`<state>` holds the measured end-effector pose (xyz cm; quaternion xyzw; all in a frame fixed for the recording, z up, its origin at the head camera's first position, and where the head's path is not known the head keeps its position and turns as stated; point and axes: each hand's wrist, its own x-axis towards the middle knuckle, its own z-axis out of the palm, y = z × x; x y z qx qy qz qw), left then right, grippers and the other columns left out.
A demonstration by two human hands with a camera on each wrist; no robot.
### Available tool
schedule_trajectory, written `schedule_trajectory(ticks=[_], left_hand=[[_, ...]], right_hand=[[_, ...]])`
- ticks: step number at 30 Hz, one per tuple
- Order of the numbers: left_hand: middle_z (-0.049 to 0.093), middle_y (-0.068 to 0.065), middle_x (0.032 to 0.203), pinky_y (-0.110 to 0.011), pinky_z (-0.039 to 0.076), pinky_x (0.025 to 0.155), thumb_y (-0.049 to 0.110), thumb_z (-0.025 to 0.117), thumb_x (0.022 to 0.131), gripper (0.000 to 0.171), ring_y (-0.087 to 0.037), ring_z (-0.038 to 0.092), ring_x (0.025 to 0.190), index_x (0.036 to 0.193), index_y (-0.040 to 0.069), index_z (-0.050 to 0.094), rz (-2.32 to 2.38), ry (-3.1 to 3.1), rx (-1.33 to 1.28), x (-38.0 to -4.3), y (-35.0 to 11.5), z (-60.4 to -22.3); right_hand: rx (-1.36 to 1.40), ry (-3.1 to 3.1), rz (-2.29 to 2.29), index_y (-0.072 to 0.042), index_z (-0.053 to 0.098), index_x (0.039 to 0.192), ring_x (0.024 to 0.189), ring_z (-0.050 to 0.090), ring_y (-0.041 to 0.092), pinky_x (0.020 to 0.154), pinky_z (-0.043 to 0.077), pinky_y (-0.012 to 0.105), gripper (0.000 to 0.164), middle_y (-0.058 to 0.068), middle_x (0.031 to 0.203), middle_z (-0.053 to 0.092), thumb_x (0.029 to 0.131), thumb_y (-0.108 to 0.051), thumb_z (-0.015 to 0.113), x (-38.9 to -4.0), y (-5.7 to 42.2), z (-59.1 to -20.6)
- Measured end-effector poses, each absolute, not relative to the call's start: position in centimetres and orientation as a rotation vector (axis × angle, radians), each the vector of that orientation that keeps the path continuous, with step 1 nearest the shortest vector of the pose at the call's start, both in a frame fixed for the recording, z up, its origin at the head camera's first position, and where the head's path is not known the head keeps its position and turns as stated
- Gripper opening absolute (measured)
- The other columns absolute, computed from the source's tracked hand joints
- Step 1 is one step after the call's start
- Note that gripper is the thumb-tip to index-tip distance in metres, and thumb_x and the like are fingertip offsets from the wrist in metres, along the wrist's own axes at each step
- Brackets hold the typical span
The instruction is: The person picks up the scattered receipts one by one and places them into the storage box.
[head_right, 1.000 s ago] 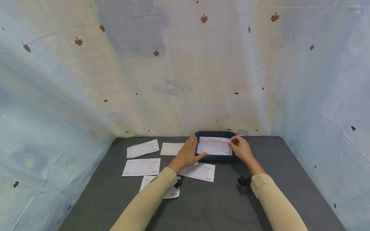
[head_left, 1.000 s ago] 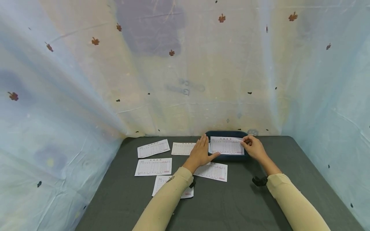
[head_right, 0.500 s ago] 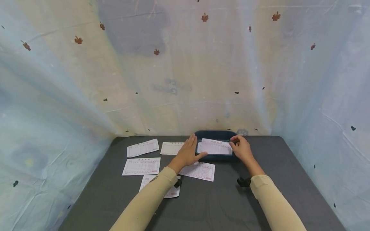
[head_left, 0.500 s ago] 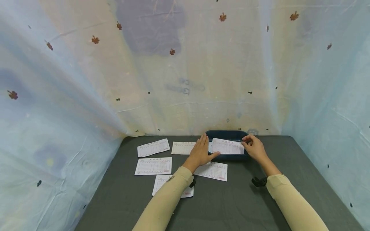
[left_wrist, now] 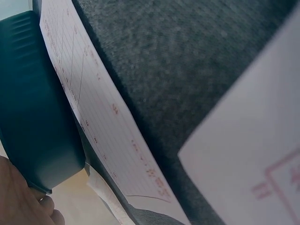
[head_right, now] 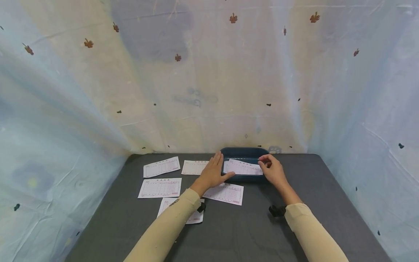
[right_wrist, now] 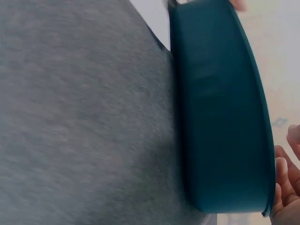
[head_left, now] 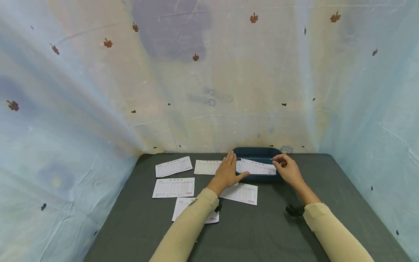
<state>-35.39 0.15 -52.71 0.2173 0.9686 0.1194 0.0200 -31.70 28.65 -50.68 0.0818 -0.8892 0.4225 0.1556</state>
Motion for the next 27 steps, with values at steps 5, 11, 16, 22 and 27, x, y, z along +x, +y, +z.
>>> schedule_trajectory(ticks=[5, 11, 16, 22, 27], left_hand=[[-0.003, -0.012, 0.181, -0.04, 0.004, 0.135, 0.08, 0.038, 0.103, 0.109, -0.025, -0.001, 0.167, 0.172, 0.002, 0.006, 0.375, 3.013, 0.684, -35.1, 0.1, -52.4], [0.003, -0.015, 0.18, -0.041, 0.008, 0.135, 0.08, 0.038, 0.103, 0.108, -0.029, 0.007, 0.167, 0.171, 0.0, 0.01, 0.373, 3.04, 0.708, -34.7, 0.0, -51.9], [0.003, -0.015, 0.18, -0.041, 0.008, 0.135, 0.079, 0.039, 0.104, 0.108, -0.029, 0.007, 0.167, 0.171, 0.0, 0.01, 0.367, 3.042, 0.701, -34.7, 0.1, -51.8], [0.002, -0.014, 0.181, -0.041, 0.009, 0.135, 0.081, 0.036, 0.103, 0.109, -0.029, 0.007, 0.167, 0.171, 0.0, 0.009, 0.331, 3.047, 0.686, -34.8, 0.2, -52.0], [0.001, -0.013, 0.181, -0.041, 0.007, 0.135, 0.083, 0.034, 0.102, 0.11, -0.027, 0.004, 0.167, 0.172, 0.002, 0.007, 0.33, 3.037, 0.674, -34.9, 0.1, -52.2]], right_hand=[[0.283, -2.503, 1.239, 0.0, 0.07, 0.122, 0.075, 0.052, 0.013, 0.065, 0.044, 0.027, 0.021, 0.016, 0.101, 0.068, 0.108, -0.016, 0.068, -30.3, 27.9, -50.8], [0.285, -2.475, 1.236, -0.001, 0.071, 0.118, 0.071, 0.05, 0.01, 0.063, 0.042, 0.024, 0.021, 0.01, 0.093, 0.067, 0.105, -0.018, 0.073, -28.7, 27.0, -51.0], [0.275, -2.465, 1.257, -0.003, 0.07, 0.114, 0.069, 0.05, 0.008, 0.061, 0.041, 0.023, 0.02, 0.006, 0.092, 0.067, 0.102, -0.017, 0.077, -27.0, 26.6, -51.2], [0.293, -2.475, 1.279, -0.003, 0.07, 0.113, 0.072, 0.054, 0.008, 0.064, 0.045, 0.019, 0.021, 0.006, 0.093, 0.068, 0.101, -0.016, 0.079, -25.3, 26.3, -51.6], [0.304, -2.526, 1.311, 0.001, 0.07, 0.114, 0.076, 0.057, 0.007, 0.066, 0.049, 0.019, 0.023, 0.006, 0.094, 0.069, 0.099, -0.014, 0.08, -24.4, 26.1, -51.9]])
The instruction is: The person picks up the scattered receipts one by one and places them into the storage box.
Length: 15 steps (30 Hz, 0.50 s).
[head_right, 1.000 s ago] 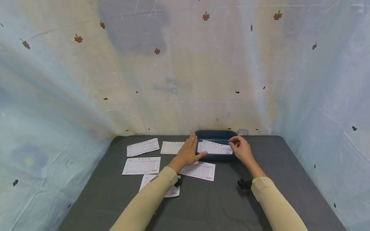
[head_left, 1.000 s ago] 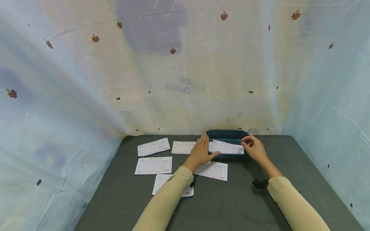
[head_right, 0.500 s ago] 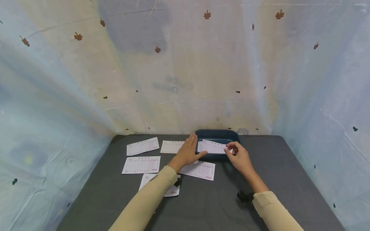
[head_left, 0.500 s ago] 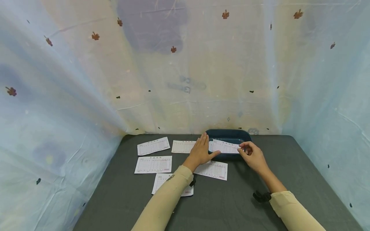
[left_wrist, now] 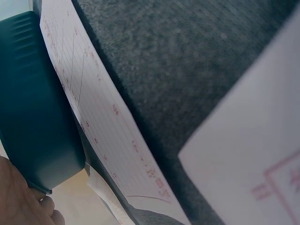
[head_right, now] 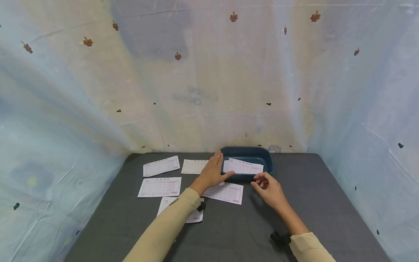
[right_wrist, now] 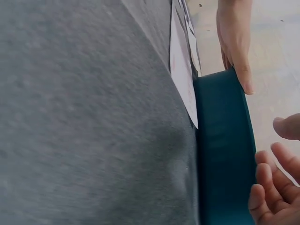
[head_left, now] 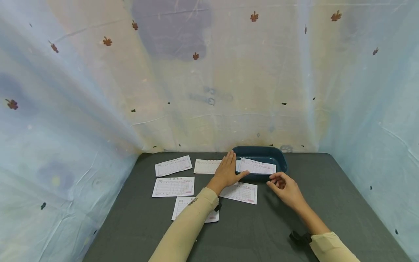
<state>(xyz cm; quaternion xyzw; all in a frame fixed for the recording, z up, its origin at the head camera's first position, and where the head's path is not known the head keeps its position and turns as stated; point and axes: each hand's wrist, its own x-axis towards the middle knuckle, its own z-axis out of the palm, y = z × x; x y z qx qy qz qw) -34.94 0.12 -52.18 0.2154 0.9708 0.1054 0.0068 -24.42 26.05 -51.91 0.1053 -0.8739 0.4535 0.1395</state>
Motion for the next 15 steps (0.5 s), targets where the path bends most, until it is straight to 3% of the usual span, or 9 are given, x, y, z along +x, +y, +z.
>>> schedule_trajectory(ticks=[6, 15], left_hand=[[-0.003, -0.01, 0.181, -0.039, 0.005, 0.135, 0.085, 0.032, 0.101, 0.112, -0.026, 0.002, 0.167, 0.172, 0.004, 0.004, 0.327, 3.025, 0.65, -35.5, 0.1, -52.8], [0.001, -0.013, 0.181, -0.041, 0.009, 0.135, 0.084, 0.032, 0.102, 0.111, -0.028, 0.005, 0.167, 0.172, 0.002, 0.007, 0.333, 3.04, 0.688, -34.9, 0.1, -52.2]], right_hand=[[0.368, -2.609, 1.323, 0.002, 0.07, 0.115, 0.073, 0.056, 0.006, 0.064, 0.049, 0.022, 0.026, 0.004, 0.091, 0.069, 0.097, -0.013, 0.082, -24.2, 25.8, -52.7], [0.411, -2.685, 1.325, 0.004, 0.069, 0.117, 0.072, 0.056, 0.007, 0.063, 0.049, 0.023, 0.03, 0.004, 0.093, 0.068, 0.095, -0.011, 0.083, -23.9, 24.9, -53.1]])
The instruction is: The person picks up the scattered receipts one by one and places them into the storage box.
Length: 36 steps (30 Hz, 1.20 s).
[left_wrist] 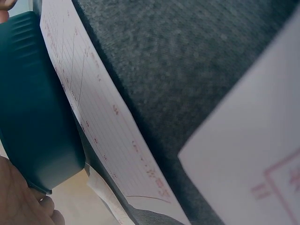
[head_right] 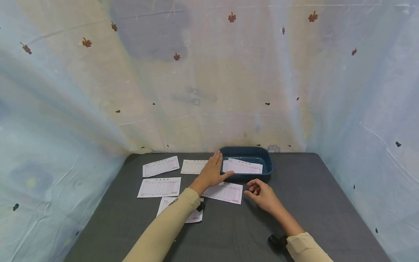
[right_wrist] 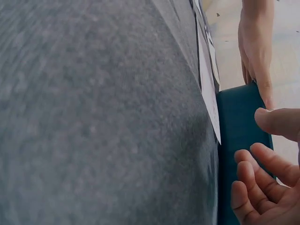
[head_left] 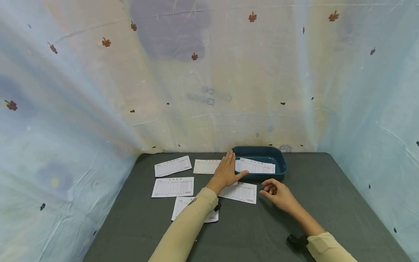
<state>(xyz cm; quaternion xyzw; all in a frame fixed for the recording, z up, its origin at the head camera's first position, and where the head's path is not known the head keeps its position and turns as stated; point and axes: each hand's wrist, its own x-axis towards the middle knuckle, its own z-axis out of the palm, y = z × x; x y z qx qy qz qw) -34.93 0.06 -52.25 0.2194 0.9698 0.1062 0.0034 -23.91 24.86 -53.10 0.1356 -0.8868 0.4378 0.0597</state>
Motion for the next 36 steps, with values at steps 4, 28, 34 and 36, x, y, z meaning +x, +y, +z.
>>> schedule_trajectory(ticks=[4, 28, 34, 36], left_hand=[[0.001, -0.013, 0.181, -0.041, 0.008, 0.135, 0.085, 0.03, 0.101, 0.112, -0.029, 0.006, 0.167, 0.172, 0.002, 0.006, 0.322, 3.041, 0.686, -35.1, 0.1, -52.3], [0.0, -0.013, 0.181, -0.041, 0.006, 0.135, 0.081, 0.038, 0.102, 0.11, -0.027, 0.004, 0.167, 0.172, 0.001, 0.008, 0.386, 3.028, 0.678, -35.3, 0.2, -52.6], [0.001, -0.013, 0.181, -0.041, 0.006, 0.135, 0.081, 0.039, 0.102, 0.11, -0.027, 0.003, 0.167, 0.171, 0.001, 0.01, 0.401, 3.033, 0.681, -35.3, 0.1, -52.8], [0.002, -0.014, 0.181, -0.041, 0.007, 0.135, 0.08, 0.039, 0.103, 0.109, -0.028, 0.004, 0.167, 0.171, 0.0, 0.011, 0.399, 3.038, 0.689, -35.1, 0.1, -52.6]], right_hand=[[0.422, -2.731, 1.301, 0.003, 0.068, 0.12, 0.073, 0.056, 0.008, 0.064, 0.048, 0.024, 0.033, 0.007, 0.095, 0.069, 0.096, -0.013, 0.084, -24.1, 24.3, -53.0], [0.45, -2.918, 1.279, 0.007, 0.063, 0.127, 0.07, 0.051, 0.015, 0.061, 0.045, 0.027, 0.047, 0.011, 0.091, 0.062, 0.093, -0.016, 0.086, -26.0, 22.9, -53.5], [0.45, -2.972, 1.209, 0.006, 0.062, 0.127, 0.069, 0.049, 0.013, 0.063, 0.043, 0.028, 0.049, 0.007, 0.087, 0.059, 0.093, -0.02, 0.087, -26.0, 22.5, -53.3], [0.456, -2.978, 1.199, 0.005, 0.062, 0.126, 0.068, 0.049, 0.014, 0.063, 0.042, 0.029, 0.048, 0.007, 0.087, 0.058, 0.093, -0.019, 0.087, -26.0, 22.4, -53.3]])
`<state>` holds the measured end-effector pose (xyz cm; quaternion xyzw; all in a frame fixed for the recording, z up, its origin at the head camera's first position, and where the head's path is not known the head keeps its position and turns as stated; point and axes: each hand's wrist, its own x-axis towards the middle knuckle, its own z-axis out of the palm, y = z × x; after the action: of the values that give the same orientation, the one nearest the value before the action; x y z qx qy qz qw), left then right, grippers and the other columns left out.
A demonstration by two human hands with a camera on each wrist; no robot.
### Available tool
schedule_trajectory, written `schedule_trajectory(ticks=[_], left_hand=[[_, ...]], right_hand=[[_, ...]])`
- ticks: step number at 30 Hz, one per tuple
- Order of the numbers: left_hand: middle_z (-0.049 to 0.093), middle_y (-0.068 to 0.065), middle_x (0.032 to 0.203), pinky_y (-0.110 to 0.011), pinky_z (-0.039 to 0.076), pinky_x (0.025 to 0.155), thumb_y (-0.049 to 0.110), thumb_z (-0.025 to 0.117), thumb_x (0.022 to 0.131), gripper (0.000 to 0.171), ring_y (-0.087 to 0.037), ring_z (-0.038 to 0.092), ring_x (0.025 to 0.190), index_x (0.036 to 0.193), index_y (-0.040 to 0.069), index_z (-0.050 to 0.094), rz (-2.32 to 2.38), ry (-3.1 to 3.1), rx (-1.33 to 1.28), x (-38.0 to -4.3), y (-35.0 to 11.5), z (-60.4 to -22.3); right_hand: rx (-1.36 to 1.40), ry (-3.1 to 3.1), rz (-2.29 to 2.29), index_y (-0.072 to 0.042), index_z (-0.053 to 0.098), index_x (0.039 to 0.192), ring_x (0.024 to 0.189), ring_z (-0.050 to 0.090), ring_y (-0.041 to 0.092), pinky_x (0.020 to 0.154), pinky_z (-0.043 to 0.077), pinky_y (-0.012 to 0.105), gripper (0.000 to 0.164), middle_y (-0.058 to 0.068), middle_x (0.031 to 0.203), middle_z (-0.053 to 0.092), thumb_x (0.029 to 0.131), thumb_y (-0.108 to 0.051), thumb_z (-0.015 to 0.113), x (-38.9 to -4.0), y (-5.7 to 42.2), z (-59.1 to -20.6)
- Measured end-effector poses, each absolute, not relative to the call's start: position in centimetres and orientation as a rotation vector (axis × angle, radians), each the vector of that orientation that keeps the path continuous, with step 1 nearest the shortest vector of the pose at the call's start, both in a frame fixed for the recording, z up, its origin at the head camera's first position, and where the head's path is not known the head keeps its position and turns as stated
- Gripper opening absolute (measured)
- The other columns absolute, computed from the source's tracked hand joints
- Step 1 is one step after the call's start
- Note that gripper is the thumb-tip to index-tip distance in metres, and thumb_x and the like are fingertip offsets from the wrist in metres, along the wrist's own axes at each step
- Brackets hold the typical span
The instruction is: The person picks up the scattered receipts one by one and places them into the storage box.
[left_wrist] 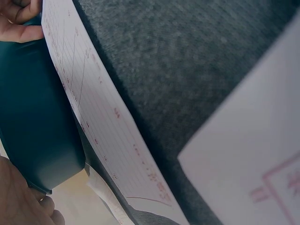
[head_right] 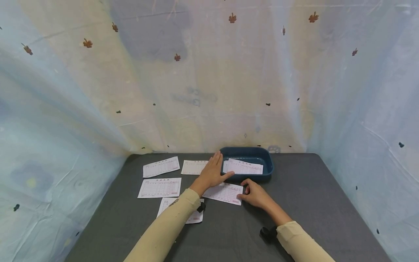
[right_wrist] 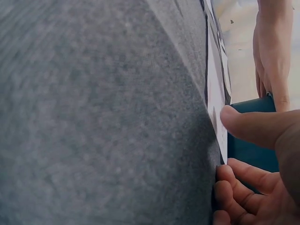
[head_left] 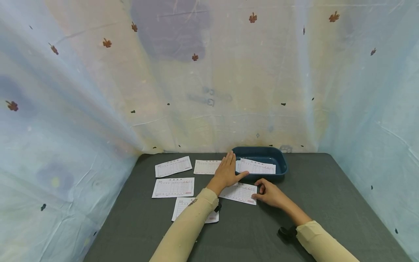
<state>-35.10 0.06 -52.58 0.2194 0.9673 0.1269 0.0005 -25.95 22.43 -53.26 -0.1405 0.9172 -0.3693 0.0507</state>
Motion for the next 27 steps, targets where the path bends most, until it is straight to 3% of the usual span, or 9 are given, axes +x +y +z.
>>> schedule_trajectory(ticks=[18, 27], left_hand=[[0.004, -0.014, 0.18, -0.042, 0.01, 0.135, 0.08, 0.039, 0.103, 0.109, -0.03, 0.008, 0.167, 0.171, 0.0, 0.011, 0.391, 3.035, 0.691, -34.38, 0.11, -51.9], [0.005, -0.015, 0.18, -0.044, 0.014, 0.135, 0.08, 0.039, 0.103, 0.109, -0.032, 0.011, 0.167, 0.171, -0.001, 0.013, 0.355, 3.059, 0.694, -34.84, 0.09, -52.39]], right_hand=[[-0.447, 2.802, -1.069, 0.001, 0.059, 0.111, 0.077, 0.051, 0.016, 0.07, 0.045, 0.033, 0.043, 0.009, 0.088, 0.057, 0.086, -0.012, 0.092, -25.51, 22.67, -53.15], [-0.463, 2.83, -1.094, -0.002, 0.064, 0.099, 0.074, 0.052, 0.014, 0.067, 0.045, 0.031, 0.023, 0.005, 0.085, 0.059, 0.093, -0.012, 0.085, -25.57, 22.74, -53.59]])
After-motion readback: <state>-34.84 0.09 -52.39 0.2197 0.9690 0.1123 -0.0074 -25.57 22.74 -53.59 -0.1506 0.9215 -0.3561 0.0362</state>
